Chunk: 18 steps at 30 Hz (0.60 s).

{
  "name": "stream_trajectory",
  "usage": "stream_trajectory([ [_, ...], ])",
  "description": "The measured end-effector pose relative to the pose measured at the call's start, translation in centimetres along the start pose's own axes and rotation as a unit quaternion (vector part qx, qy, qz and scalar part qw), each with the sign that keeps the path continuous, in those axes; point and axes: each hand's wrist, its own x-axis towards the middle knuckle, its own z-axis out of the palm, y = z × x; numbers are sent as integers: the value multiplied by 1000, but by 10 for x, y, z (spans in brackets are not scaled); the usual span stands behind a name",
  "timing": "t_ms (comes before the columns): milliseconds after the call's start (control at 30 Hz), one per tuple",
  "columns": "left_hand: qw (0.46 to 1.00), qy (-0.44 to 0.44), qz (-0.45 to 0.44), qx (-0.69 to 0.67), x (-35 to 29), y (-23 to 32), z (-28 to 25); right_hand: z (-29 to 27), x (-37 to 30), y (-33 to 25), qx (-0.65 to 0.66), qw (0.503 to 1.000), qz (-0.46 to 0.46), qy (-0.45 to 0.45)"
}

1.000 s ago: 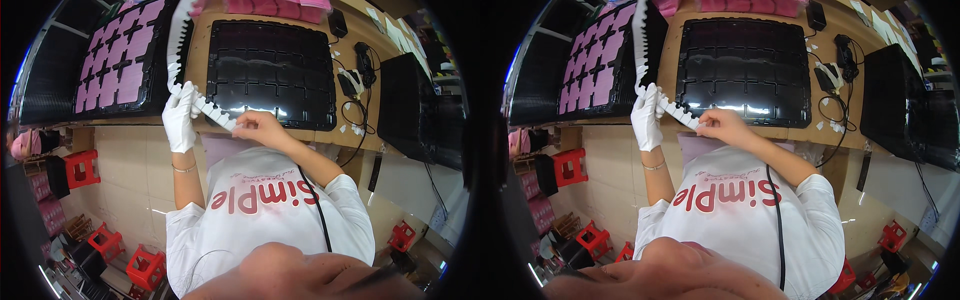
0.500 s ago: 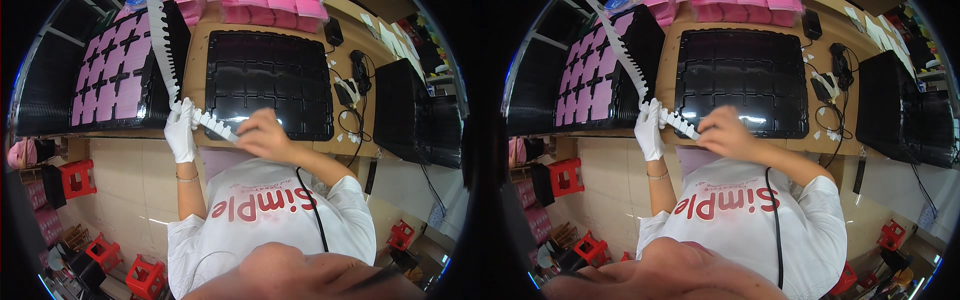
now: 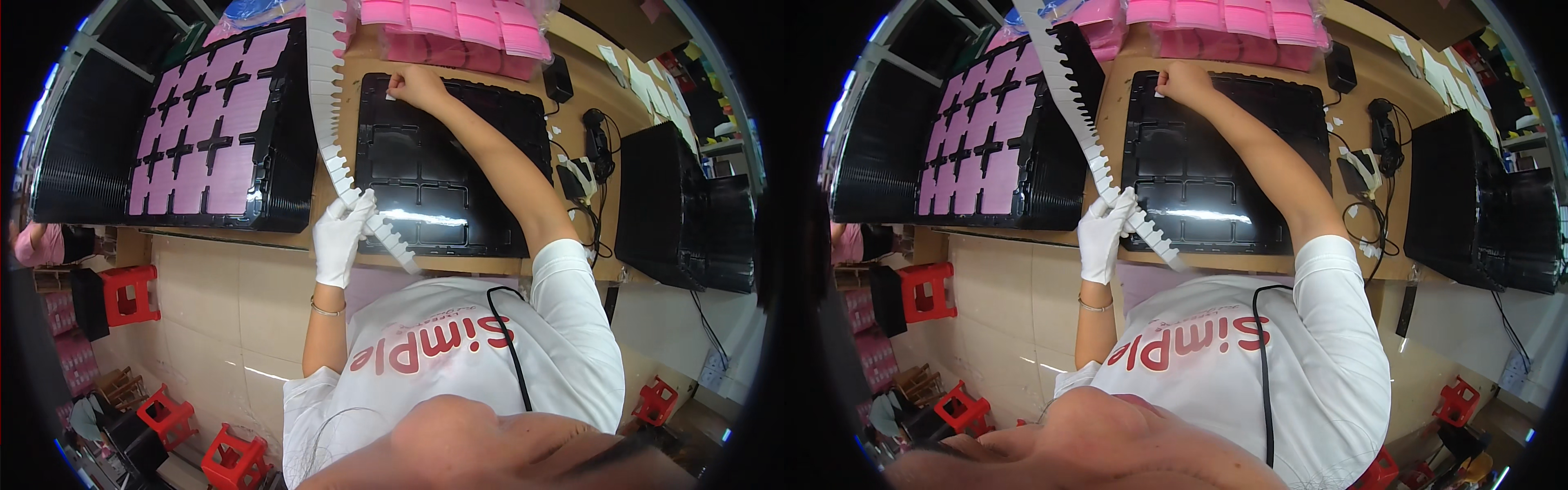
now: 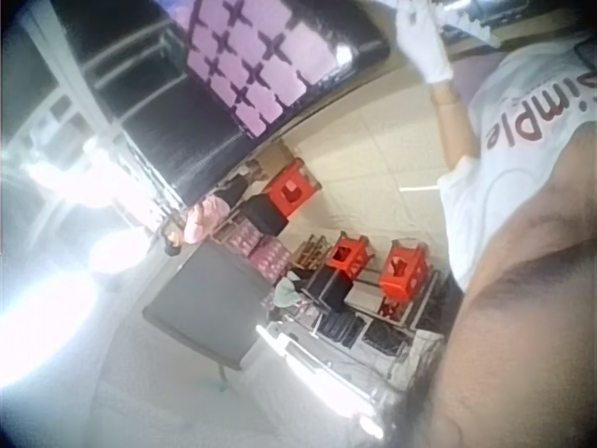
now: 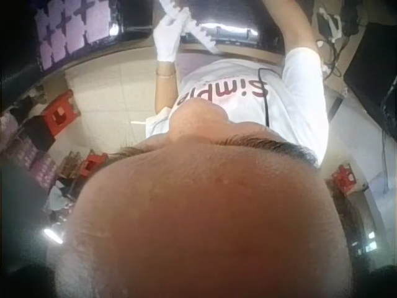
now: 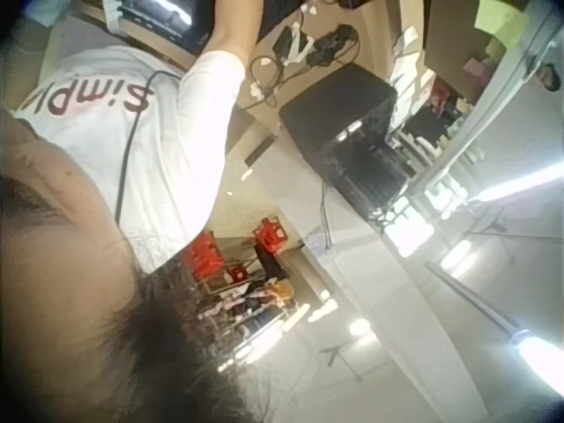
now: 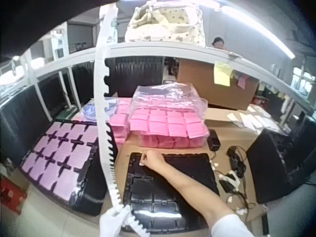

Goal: The person places pink foam inserts into black plastic trays, then applies a white adhesive strip along the tray edge. They repeat this process for multiple trays, stacking the completed units on the left side of the table.

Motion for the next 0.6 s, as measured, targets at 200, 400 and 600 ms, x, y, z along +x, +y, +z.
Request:
stream_trajectory([
  [200,1000,-3,-4,5,1,0,4,-4,-3,2,11,999,-33,16],
  [400,999,17,-1,35,2,0,4,-7,-40,4,190,979,-72,-19],
  [600,999,39,11,20,-5,7,-10,-36,-163,-48,709,678,145,-127],
])
